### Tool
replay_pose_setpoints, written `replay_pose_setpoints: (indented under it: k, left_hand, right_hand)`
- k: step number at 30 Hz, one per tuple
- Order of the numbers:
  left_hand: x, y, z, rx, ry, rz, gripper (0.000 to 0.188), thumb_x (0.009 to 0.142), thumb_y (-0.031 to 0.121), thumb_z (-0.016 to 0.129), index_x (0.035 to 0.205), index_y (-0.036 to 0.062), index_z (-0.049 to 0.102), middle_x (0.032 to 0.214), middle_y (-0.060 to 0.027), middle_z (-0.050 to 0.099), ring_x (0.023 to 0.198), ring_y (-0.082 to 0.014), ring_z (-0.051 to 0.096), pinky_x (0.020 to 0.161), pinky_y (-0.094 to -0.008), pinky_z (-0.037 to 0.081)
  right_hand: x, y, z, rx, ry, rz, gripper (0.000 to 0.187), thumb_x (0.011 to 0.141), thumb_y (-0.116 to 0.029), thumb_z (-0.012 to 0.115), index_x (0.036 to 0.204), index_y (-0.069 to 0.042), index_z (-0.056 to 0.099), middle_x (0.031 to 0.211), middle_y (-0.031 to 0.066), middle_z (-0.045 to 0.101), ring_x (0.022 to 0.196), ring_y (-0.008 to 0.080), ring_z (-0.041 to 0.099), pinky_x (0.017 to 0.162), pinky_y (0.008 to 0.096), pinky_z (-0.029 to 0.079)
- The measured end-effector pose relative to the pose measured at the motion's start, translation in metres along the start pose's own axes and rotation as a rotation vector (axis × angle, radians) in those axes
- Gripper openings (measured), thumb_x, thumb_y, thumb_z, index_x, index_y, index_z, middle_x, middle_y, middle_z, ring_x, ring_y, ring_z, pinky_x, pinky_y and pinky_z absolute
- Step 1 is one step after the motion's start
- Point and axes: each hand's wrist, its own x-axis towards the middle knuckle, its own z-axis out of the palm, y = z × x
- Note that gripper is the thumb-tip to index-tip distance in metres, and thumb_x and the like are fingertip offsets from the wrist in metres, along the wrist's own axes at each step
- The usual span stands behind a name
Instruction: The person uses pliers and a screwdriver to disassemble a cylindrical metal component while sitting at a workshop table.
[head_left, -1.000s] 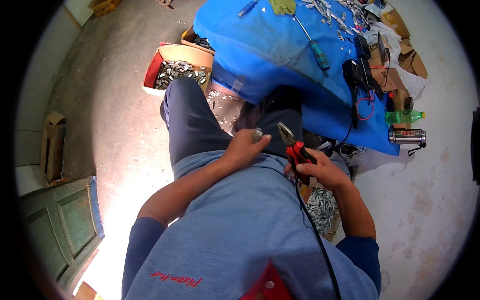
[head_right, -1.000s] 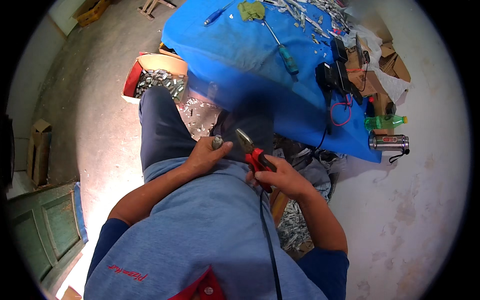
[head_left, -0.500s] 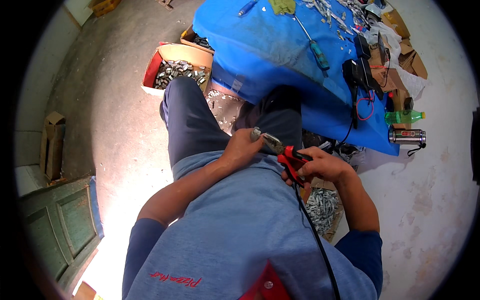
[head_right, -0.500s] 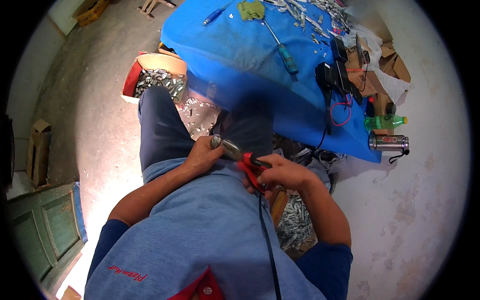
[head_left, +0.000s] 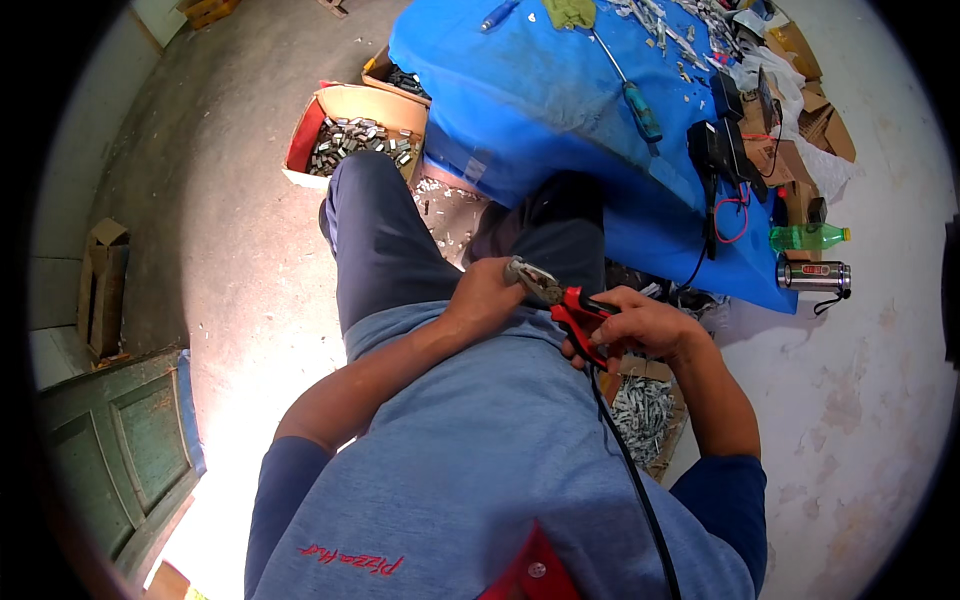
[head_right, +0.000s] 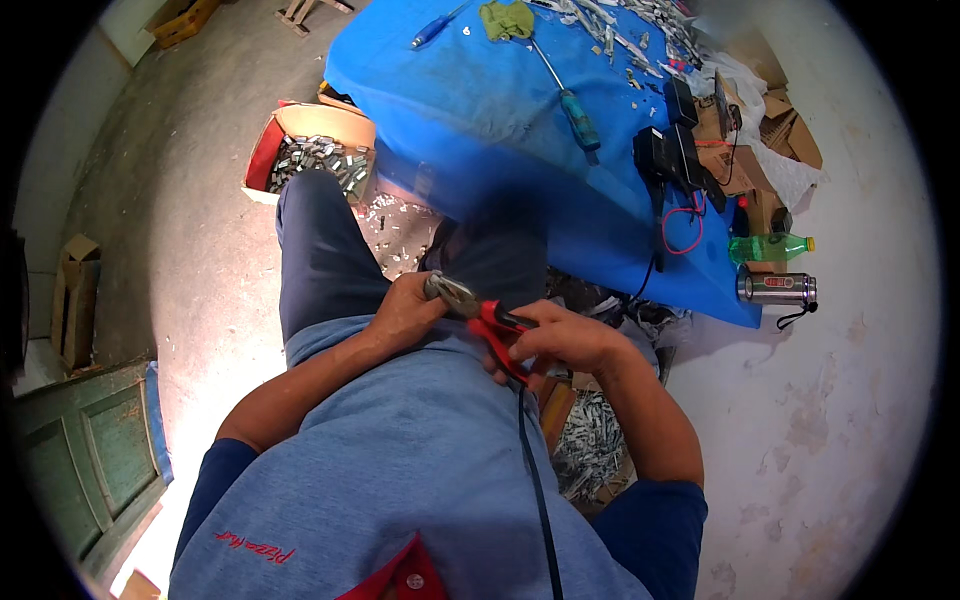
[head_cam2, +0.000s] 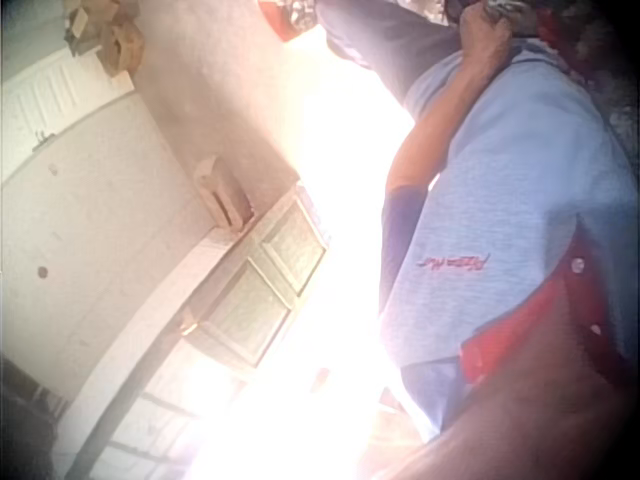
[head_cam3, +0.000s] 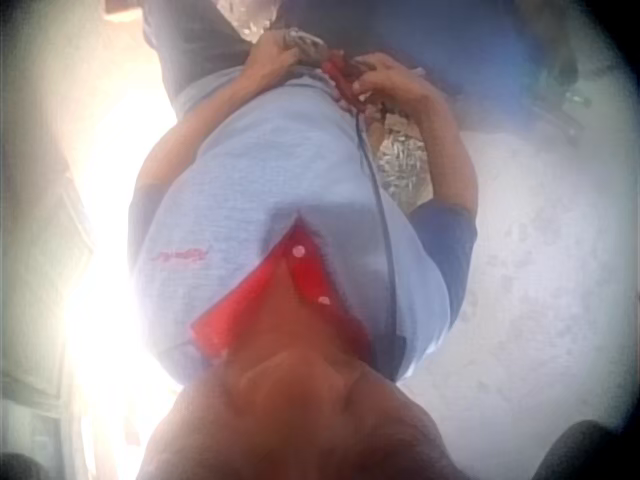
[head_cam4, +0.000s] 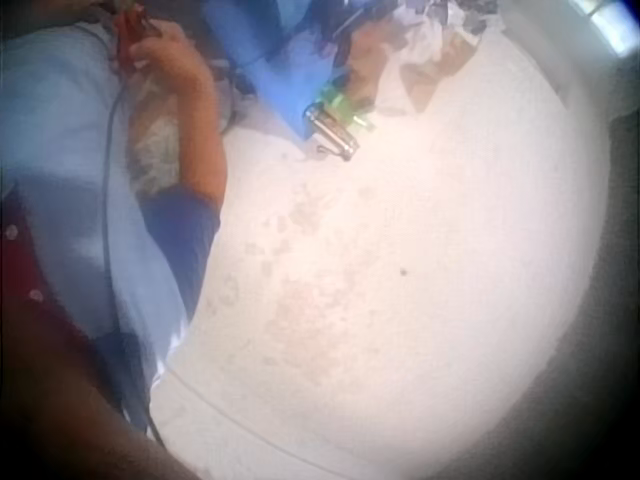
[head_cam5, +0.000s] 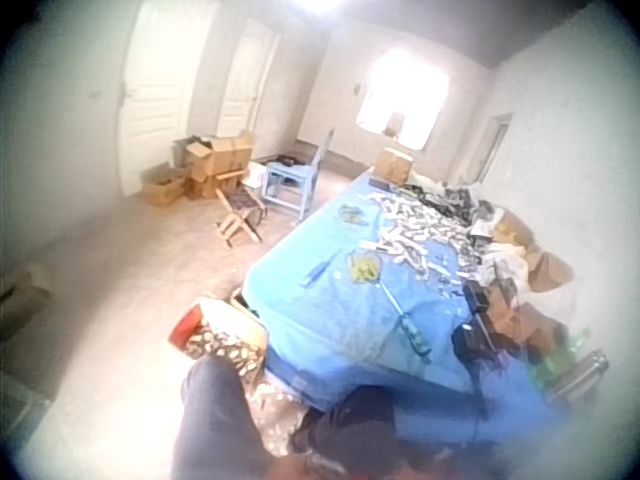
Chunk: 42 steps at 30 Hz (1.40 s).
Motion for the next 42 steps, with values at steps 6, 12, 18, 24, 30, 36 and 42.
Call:
replay_pose_setpoints:
  k: [6, 12, 18, 24, 30, 36, 42]
  left_hand:
    - [-0.001, 0.006, 0.000, 0.004, 0.018, -0.038, 0.020, 0.093, 0.015, 0.063, 0.097, -0.0030, 0.070, 0.084, -0.0065, 0.072, 0.077, -0.0102, 0.065, 0.069, -0.0272, 0.051]
    - [-0.002, 0.012, -0.001, 0.030, 0.015, -0.016, 0.019, 0.092, 0.014, 0.063, 0.096, -0.0029, 0.070, 0.084, -0.0066, 0.072, 0.076, -0.0103, 0.065, 0.068, -0.0276, 0.051]
    - [0.001, 0.003, 0.001, 0.017, 0.020, -0.026, 0.017, 0.090, 0.012, 0.064, 0.096, -0.0029, 0.070, 0.084, -0.0079, 0.073, 0.078, -0.0117, 0.066, 0.069, -0.0285, 0.052]
    - [-0.002, 0.011, -0.001, 0.088, 0.003, -0.010, 0.015, 0.090, 0.010, 0.063, 0.094, -0.0025, 0.070, 0.083, -0.0081, 0.073, 0.079, -0.0117, 0.066, 0.070, -0.0290, 0.052]
    - [-0.003, 0.010, 0.001, 0.059, 0.041, 0.012, 0.015, 0.090, 0.011, 0.063, 0.092, -0.0026, 0.070, 0.082, -0.0077, 0.073, 0.076, -0.0114, 0.066, 0.069, -0.0296, 0.052]
    - [-0.002, 0.010, -0.001, 0.068, 0.014, -0.053, 0.017, 0.090, 0.011, 0.063, 0.097, -0.0029, 0.070, 0.083, -0.0081, 0.073, 0.077, -0.0119, 0.066, 0.070, -0.0294, 0.052]
    - [-0.001, 0.006, 0.000, 0.095, -0.003, -0.012, 0.017, 0.090, 0.009, 0.061, 0.099, -0.0032, 0.070, 0.086, -0.0093, 0.073, 0.080, -0.0132, 0.068, 0.072, -0.0291, 0.053]
  right_hand:
    - [0.000, 0.005, -0.003, 0.013, -0.015, -0.009, 0.048, 0.078, -0.005, 0.060, 0.123, 0.010, 0.053, 0.105, 0.0237, 0.068, 0.088, 0.0275, 0.071, 0.058, 0.0290, 0.063]
    - [0.002, 0.007, -0.005, 0.030, -0.034, -0.010, 0.048, 0.079, -0.006, 0.060, 0.124, 0.010, 0.053, 0.104, 0.0234, 0.067, 0.088, 0.0273, 0.070, 0.056, 0.0284, 0.062]
    - [0.004, 0.011, -0.008, 0.056, -0.046, -0.014, 0.049, 0.081, -0.006, 0.059, 0.126, 0.011, 0.052, 0.103, 0.0230, 0.068, 0.088, 0.0271, 0.070, 0.055, 0.0277, 0.062]
    - [0.002, 0.008, -0.007, 0.033, -0.036, -0.016, 0.049, 0.082, -0.007, 0.059, 0.127, 0.011, 0.051, 0.103, 0.0232, 0.067, 0.089, 0.0278, 0.070, 0.056, 0.0282, 0.062]
    - [0.000, 0.010, -0.006, 0.023, -0.042, -0.002, 0.047, 0.082, -0.008, 0.059, 0.124, 0.012, 0.053, 0.103, 0.0229, 0.068, 0.089, 0.0280, 0.071, 0.056, 0.0287, 0.062]
    - [0.003, 0.011, -0.008, 0.070, -0.048, -0.018, 0.046, 0.083, -0.010, 0.060, 0.122, 0.012, 0.054, 0.102, 0.0232, 0.068, 0.087, 0.0289, 0.071, 0.055, 0.0292, 0.062]
    - [0.002, 0.011, -0.010, 0.102, -0.060, -0.028, 0.048, 0.083, -0.010, 0.060, 0.125, 0.012, 0.052, 0.102, 0.0230, 0.068, 0.088, 0.0292, 0.071, 0.055, 0.0289, 0.062]
